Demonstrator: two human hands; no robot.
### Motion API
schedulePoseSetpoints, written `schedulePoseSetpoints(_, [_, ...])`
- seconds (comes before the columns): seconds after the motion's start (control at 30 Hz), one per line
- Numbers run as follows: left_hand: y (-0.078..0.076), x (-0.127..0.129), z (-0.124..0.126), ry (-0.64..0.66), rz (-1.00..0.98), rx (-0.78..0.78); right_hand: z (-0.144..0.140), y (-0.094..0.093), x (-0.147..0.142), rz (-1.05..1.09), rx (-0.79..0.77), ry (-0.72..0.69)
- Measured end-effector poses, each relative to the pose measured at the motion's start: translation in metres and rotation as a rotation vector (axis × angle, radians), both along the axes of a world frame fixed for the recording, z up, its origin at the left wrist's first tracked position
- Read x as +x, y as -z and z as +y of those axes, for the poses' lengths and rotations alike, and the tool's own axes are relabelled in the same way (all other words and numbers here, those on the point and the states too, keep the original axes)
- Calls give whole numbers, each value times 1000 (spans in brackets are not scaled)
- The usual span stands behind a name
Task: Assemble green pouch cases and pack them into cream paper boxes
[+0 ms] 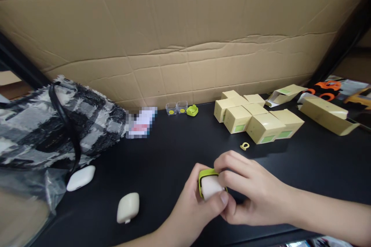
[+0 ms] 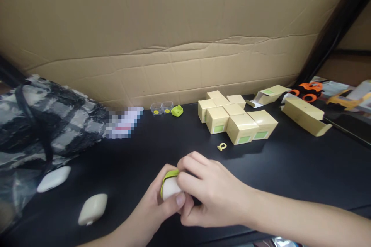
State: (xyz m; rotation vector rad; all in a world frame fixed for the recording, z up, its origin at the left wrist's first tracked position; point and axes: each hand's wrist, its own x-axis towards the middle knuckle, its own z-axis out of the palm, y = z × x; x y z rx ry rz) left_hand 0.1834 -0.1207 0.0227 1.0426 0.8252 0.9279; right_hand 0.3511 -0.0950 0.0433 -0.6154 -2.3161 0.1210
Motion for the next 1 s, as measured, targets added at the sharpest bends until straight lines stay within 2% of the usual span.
schedulePoseSetpoints(0.23, [8, -1, 1, 81, -96, -41, 7, -4, 11, 61, -170, -116])
schedulePoseSetpoints(0.4, [8, -1, 1, 86, -110, -37, 6, -5, 11, 72, -143, -115])
schedulePoseSetpoints(0.53, [9, 0, 3, 108, -149, -41, 5, -8, 11, 65, -199, -130])
schedulePoseSetpoints(0.63, [6, -1, 7, 127, -188, -102, 9, -15, 19, 70, -223, -127])
schedulePoseSetpoints(0.7, [0, -2, 9, 115, -200, -142, 16, -23, 30, 112, -167, -43])
schedulePoseSetpoints(0.77, [-8, -4, 10, 85, -194, -154, 24, -31, 45, 195, -88, 105])
schedulePoseSetpoints(0.9, [-17, -10, 10, 29, -108, -56, 44, -47, 70, 378, -16, 406])
schedulePoseSetpoints(1.0, [-14, -13, 11, 32, -42, 23, 62, -56, 68, 344, -31, 465])
